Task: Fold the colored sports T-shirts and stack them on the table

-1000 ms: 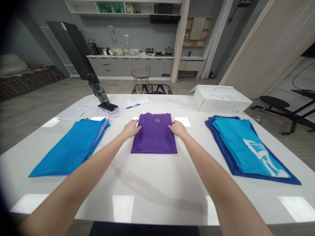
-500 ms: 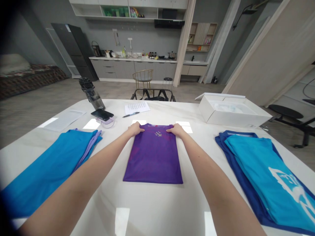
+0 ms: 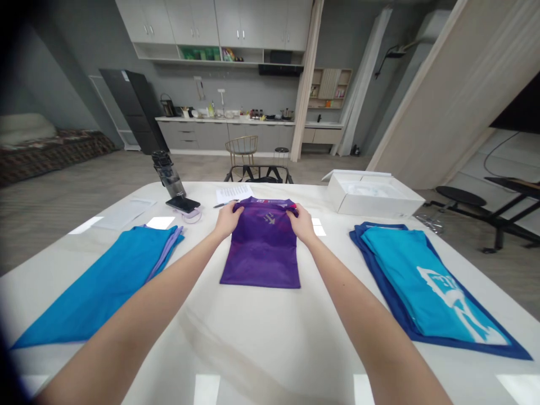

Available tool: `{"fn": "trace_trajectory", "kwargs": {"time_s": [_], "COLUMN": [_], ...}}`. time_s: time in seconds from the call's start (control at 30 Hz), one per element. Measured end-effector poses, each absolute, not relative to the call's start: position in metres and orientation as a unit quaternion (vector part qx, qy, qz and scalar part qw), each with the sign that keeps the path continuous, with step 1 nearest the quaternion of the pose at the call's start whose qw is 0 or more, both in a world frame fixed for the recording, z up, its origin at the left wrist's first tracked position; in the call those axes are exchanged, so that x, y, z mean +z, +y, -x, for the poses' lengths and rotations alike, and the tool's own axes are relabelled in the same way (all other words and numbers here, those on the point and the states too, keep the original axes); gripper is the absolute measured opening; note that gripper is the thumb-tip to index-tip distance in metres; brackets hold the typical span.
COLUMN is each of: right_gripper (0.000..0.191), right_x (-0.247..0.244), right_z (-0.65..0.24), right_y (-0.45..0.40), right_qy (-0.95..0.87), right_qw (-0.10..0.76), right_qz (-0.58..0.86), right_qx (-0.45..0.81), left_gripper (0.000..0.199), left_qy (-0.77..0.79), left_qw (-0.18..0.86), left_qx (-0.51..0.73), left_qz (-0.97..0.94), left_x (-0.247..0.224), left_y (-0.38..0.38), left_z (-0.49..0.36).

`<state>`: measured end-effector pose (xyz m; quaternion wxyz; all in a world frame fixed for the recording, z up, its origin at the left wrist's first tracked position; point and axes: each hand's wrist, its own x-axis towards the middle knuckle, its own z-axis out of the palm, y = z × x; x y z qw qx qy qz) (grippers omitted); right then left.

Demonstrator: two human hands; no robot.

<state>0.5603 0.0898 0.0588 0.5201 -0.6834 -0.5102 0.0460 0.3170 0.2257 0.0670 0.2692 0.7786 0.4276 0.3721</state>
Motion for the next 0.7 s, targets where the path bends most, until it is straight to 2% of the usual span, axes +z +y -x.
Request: {"fn": "trace_trajectory", "kwargs": {"time_s": [0.23, 0.37, 0.53, 0.7], "right_gripper": [0.025, 0.027, 0.031, 0.033], "right_x": [0.152, 0.191, 0.237, 0.262], "right_z": [-0.523, -0.514, -0.535, -0.594], "right_y": [-0.004, -0.08, -0.181, -0.272], "right_qy": [-0.51, -0.506, -0.48, -0.455], "right_qw": [0.582, 0.576, 0.559, 0.52], "right_qz": [0.633, 0.638, 0.649, 0.667], "right_qx": [-0.012, -0.073, -0.192, -0.279], "left_gripper": [0.018, 0.019, 0.021, 0.019], "left_qy": [0.289, 0.221, 0.12, 0.073], "left_qw": [0.25, 0.226, 0.232, 0.332], "left_qx": [0.462, 0.491, 0.541, 0.544], "left_qz": [-0.8, -0.812, -0.8, -0.767], "left_x": [0.164, 0.201, 0.236, 0.238], "left_y": [0.125, 0.06, -0.01, -0.067], "left_z": [-0.31, -0.318, -0.357, -0.428]}}
